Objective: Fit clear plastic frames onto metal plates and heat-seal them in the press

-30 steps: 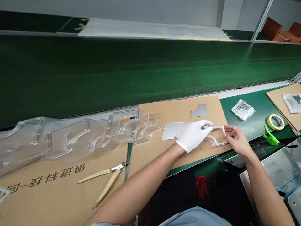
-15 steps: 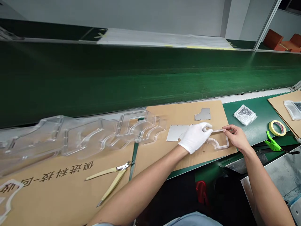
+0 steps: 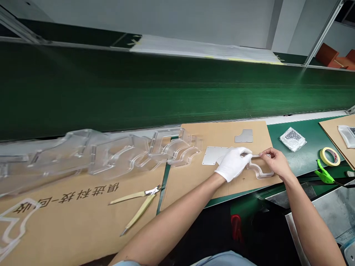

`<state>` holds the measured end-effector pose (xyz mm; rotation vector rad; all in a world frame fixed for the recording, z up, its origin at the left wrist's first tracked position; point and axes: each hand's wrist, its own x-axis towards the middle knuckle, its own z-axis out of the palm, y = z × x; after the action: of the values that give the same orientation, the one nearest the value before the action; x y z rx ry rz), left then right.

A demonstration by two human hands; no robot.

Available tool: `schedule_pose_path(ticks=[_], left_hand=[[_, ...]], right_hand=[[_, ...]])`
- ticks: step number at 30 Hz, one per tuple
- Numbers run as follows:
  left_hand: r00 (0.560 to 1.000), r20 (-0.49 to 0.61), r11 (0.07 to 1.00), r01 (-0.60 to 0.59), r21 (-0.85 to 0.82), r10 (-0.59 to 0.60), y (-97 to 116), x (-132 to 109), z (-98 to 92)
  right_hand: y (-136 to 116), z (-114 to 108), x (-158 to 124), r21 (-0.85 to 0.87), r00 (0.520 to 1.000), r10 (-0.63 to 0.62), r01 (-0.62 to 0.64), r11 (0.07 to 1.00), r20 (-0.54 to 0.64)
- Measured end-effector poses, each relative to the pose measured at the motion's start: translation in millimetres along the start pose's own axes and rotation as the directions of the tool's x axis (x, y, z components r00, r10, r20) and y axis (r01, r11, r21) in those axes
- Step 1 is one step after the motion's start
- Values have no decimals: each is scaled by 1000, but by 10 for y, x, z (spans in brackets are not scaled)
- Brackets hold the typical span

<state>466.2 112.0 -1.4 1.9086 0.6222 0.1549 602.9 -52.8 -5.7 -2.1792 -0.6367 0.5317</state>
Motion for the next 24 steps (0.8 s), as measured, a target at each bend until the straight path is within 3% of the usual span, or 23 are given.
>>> schedule_pose_path(ticks=[6,10,15,20,24], left_hand=[[1000,23,999,14,-51,-13,-77,79,26],[999,31,995,27,-95,-24,-127,81,24],[999,40,998,11,-66,-9,-79,19,15],[998,54,1000,-11,5,10,-42,-19,18],[997,64,998,-50,47,47,-106,-15,59]], right_hand=[[-68,41,-2,-74,1000,2,-3,997,-10],[-62,71,-15,-106,998,-61,59,993,-12],[-98,118,-25,-183,998,-66,68,981,19],[-63,6,-202,-119,990,-137,134,984,-19],[-2,-72,-399,-65,994,-106,106,992,10]])
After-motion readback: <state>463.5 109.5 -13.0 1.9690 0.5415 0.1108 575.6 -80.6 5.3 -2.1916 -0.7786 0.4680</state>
